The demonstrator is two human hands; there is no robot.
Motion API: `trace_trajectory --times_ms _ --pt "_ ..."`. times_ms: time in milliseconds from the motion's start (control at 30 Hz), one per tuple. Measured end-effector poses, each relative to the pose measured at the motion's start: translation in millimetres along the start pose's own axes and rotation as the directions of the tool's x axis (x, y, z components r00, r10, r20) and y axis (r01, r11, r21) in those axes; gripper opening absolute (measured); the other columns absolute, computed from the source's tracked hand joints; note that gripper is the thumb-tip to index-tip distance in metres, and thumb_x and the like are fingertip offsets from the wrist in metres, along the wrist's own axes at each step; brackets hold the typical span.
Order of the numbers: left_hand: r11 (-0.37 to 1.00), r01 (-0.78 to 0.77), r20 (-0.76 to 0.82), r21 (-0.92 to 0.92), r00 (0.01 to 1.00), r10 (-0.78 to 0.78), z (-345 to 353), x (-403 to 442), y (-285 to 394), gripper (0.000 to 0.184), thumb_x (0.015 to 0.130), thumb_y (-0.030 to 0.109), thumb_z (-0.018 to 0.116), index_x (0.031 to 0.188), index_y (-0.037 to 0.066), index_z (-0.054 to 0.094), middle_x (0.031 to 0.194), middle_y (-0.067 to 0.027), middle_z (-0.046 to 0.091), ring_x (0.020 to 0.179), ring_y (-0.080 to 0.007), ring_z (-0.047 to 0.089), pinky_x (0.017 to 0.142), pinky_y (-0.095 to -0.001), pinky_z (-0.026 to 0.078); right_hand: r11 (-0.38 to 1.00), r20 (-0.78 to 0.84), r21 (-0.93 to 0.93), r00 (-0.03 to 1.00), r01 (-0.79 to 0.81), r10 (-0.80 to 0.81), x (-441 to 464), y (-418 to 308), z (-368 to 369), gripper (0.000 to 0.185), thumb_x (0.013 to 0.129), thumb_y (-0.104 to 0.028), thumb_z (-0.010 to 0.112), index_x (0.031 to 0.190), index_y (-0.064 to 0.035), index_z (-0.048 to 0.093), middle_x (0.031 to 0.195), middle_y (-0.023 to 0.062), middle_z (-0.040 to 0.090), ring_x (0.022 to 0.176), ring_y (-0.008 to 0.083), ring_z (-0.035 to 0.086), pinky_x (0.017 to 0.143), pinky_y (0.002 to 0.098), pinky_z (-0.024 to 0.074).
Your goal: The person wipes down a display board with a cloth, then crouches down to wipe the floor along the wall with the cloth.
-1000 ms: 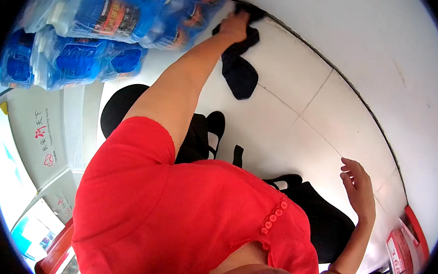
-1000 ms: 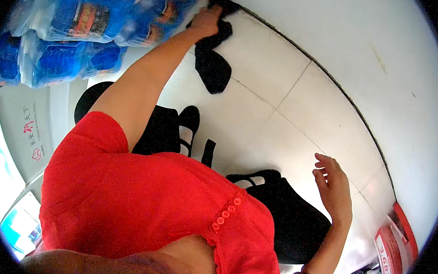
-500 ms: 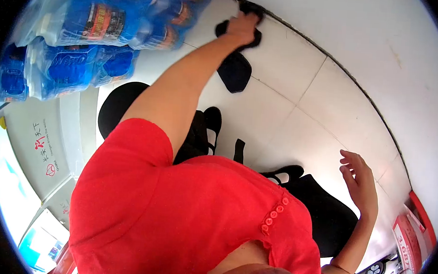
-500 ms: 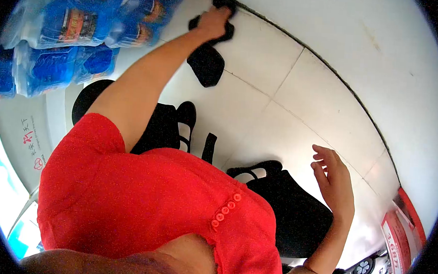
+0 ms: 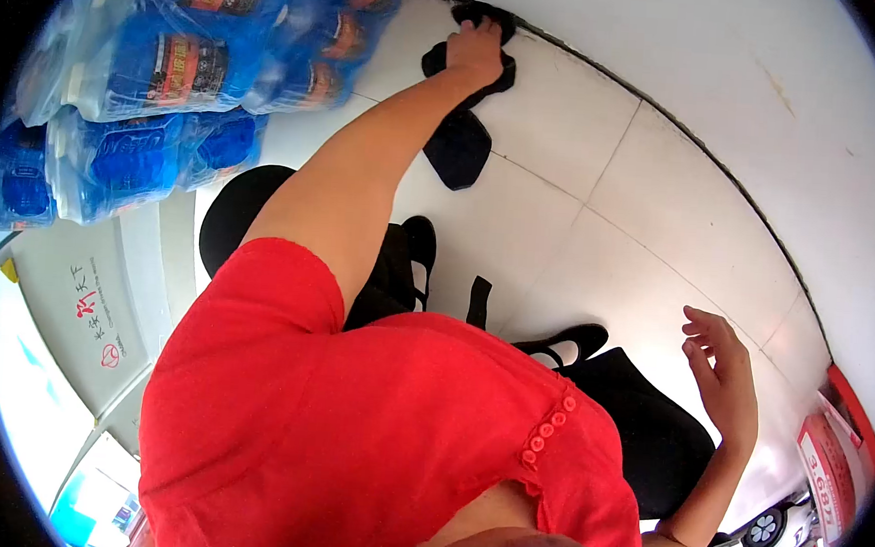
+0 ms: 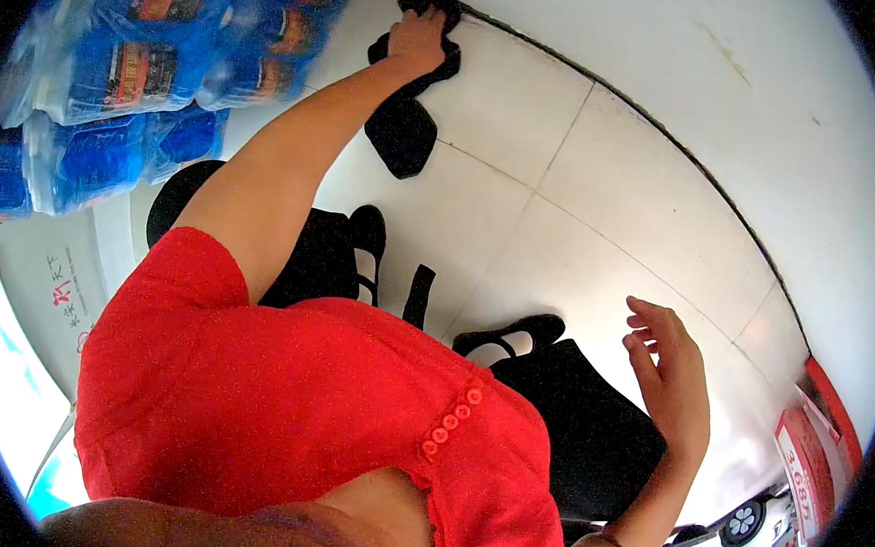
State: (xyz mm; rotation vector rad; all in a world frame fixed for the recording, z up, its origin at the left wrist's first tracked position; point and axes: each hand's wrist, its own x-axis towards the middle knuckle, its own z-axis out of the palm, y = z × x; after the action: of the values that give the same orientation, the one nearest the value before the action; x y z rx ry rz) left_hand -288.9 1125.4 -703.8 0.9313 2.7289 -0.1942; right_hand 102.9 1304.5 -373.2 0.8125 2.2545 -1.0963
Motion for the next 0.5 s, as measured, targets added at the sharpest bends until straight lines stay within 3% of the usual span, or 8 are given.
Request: trace_trajectory --times_ms 100,200,300,367,433,500 --pt "0.990 -0.140 0.014 -0.027 0.990 0.140 -7 -9 37 0.046 0.085 0.016 0.058 0.131 0.009 0.054 0.140 -0.0047 0.050 0.119 -0.0274 0.051 0.088 -0.0439 0.050 0.997 -0.010 -0.020 0.997 0.075 -0.075 -1 -9 4 0.035 0.089 -0.004 0.061 0.123 -0.0043 0.058 0.101 0.0133 0.065 0.088 0.0234 0.064 0.077 0.0338 0.0521" --pt "0.912 -0.404 -0.016 -0.071 0.915 0.404 -9 -33 68 0.054 0.080 0.005 0.059 0.134 0.012 0.053 0.140 -0.0035 0.051 0.118 -0.0290 0.052 0.089 -0.0458 0.050 0.991 0.040 -0.062 0.993 0.116 -0.114 2 -16 4 0.035 0.088 -0.006 0.062 0.123 -0.0043 0.058 0.101 0.0141 0.064 0.089 0.0252 0.065 0.079 0.0351 0.0524" --pt "0.857 -0.507 -0.082 -0.098 0.862 0.500 4 -35 56 0.060 0.080 0.002 0.058 0.138 0.012 0.048 0.142 -0.0068 0.050 0.119 -0.0284 0.052 0.088 -0.0457 0.051 0.990 0.052 -0.066 0.991 0.125 -0.121 11 -11 3 0.033 0.089 -0.007 0.062 0.122 -0.0043 0.058 0.102 0.0145 0.064 0.089 0.0257 0.065 0.078 0.0359 0.0526" --pt "0.965 -0.191 0.150 -0.179 0.964 0.219 -14 -25 37 0.064 0.081 0.006 0.061 0.143 0.011 0.043 0.147 -0.0102 0.044 0.122 -0.0307 0.049 0.086 -0.0451 0.053 0.995 0.052 -0.045 0.994 0.094 -0.091 11 -2 1 0.033 0.089 -0.007 0.062 0.122 -0.0045 0.058 0.103 0.0142 0.064 0.089 0.0254 0.065 0.078 0.0354 0.0526" --pt "0.983 0.127 0.108 -0.135 0.988 -0.113 -23 -25 12 0.060 0.083 0.017 0.063 0.139 0.005 0.045 0.146 -0.0135 0.044 0.121 -0.0317 0.048 0.087 -0.0430 0.051 0.998 0.011 -0.040 0.999 0.052 -0.052 11 4 -1 0.032 0.090 -0.007 0.062 0.122 -0.0046 0.059 0.104 0.0138 0.065 0.089 0.0248 0.065 0.078 0.0346 0.0525" --pt "0.997 0.080 -0.168 -0.005 0.983 -0.079 9 -14 -14 0.051 0.084 0.018 0.061 0.130 0.002 0.048 0.136 -0.0130 0.050 0.119 -0.0342 0.050 0.087 -0.0443 0.050 1.000 0.017 -0.023 1.000 -0.020 0.020 7 3 -5 0.032 0.090 -0.006 0.061 0.122 -0.0048 0.059 0.105 0.0132 0.065 0.089 0.0237 0.064 0.078 0.0339 0.0522"
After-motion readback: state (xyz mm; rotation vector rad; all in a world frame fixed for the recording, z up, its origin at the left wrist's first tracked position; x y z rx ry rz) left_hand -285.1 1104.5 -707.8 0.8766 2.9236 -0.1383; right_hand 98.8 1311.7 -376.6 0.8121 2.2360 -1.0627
